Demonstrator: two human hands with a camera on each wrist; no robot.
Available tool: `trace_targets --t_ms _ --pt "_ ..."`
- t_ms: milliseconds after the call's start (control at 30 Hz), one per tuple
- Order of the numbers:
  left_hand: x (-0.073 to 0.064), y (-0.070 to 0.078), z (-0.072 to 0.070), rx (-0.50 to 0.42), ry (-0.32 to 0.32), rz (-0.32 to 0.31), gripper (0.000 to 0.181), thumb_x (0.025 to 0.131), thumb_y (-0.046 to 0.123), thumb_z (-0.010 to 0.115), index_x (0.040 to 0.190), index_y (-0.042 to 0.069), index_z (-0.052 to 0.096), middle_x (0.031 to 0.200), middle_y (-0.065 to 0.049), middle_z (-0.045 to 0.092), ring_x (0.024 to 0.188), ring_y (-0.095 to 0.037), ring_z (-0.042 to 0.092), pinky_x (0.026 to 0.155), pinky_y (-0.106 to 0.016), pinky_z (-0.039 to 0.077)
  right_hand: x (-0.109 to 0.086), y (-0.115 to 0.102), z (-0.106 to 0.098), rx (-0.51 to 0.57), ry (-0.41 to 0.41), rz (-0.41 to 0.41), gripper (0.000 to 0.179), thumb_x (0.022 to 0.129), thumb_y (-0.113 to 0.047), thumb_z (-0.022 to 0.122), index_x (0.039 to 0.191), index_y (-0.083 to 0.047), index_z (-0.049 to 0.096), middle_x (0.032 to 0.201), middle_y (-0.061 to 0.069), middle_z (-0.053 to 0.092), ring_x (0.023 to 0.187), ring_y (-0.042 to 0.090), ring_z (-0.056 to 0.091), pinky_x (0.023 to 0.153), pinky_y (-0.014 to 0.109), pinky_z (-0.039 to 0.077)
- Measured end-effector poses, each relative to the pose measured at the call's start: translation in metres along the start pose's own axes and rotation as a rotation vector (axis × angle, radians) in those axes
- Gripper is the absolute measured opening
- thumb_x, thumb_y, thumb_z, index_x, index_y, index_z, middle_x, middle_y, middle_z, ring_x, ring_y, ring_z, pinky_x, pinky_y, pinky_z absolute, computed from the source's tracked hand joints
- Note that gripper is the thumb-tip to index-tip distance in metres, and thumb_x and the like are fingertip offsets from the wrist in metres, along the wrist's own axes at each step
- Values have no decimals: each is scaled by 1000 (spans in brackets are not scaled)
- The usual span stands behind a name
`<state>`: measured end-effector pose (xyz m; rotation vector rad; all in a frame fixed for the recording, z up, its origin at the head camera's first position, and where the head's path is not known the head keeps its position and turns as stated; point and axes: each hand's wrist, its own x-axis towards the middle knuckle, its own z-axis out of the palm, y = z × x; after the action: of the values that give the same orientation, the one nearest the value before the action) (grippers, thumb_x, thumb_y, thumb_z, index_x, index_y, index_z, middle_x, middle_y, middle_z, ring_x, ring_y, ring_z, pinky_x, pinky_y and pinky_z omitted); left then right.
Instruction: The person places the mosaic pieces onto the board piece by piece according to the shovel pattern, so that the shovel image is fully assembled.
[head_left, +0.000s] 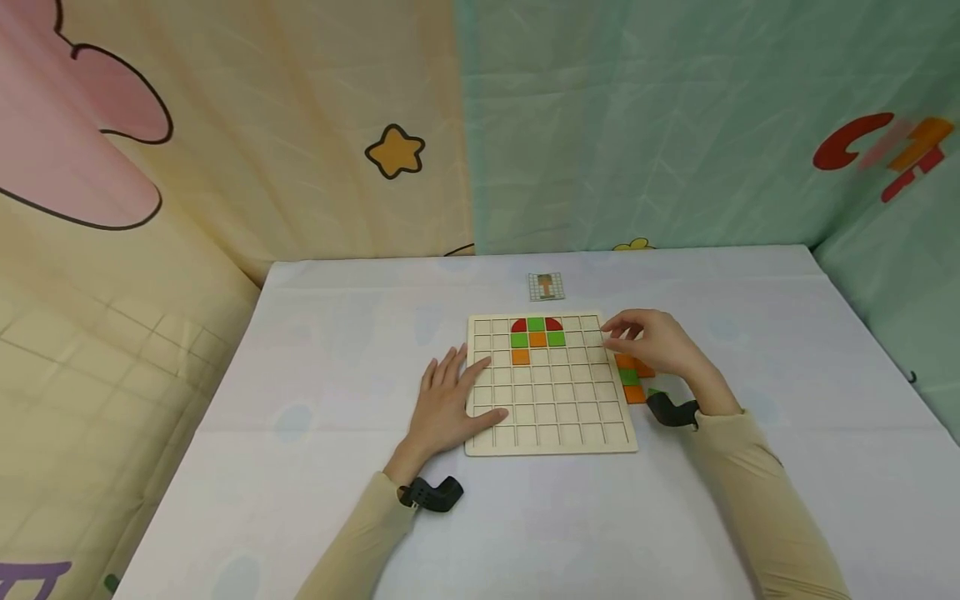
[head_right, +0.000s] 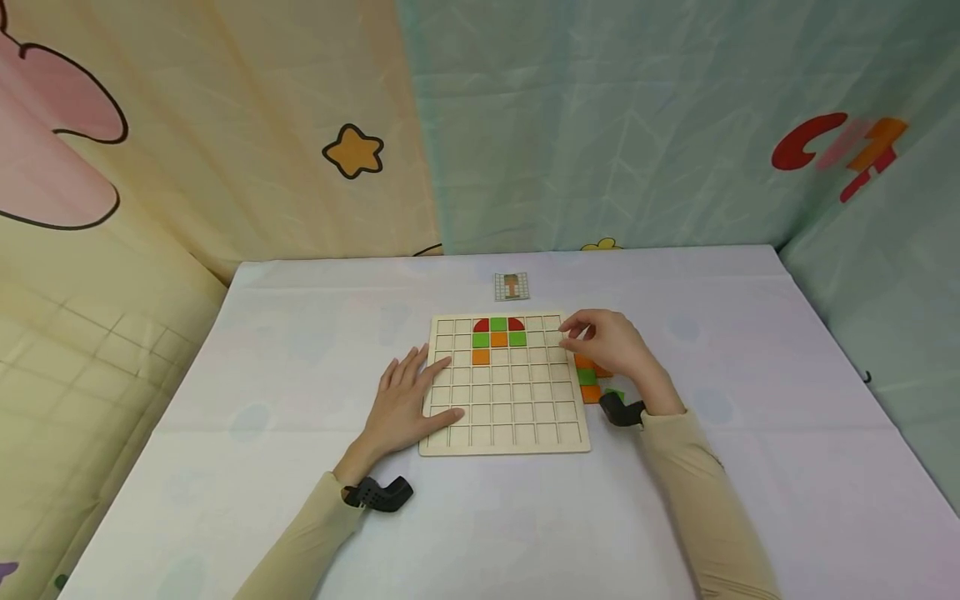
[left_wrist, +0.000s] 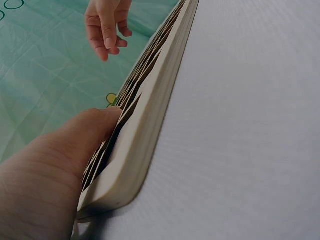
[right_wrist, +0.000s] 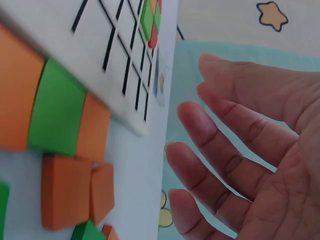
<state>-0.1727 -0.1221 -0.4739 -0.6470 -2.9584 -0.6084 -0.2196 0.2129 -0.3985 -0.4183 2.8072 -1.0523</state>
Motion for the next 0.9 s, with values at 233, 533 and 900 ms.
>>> trace_targets --t_ms 233,533,900 --pt "0 0 0 4 0 -3 81 81 67 55 146 22 37 156 -11 16 143 -25 6 112 -44 -1 -5 15 -5 -40 -67 64 24 87 -20 71 104 -4 70 97 8 63 83 24 55 69 36 45" --pt "0 0 0 -1 -7 -6 81 81 67 55 146 22 37 156 -11 16 143 -25 5 112 -43 -2 -7 23 -4 -84 -120 53 30 80 -18 77 103 0 70 97 11 61 84 25 52 74 39 43" --pt "1 1 0 1 -14 -13 81 81 67 55 146 23 37 156 -11 16 143 -25 5 112 -43 -3 -8 27 -4 -105 -119 59 23 80 -13 76 99 -2 72 93 8 59 78 22 50 68 35 41"
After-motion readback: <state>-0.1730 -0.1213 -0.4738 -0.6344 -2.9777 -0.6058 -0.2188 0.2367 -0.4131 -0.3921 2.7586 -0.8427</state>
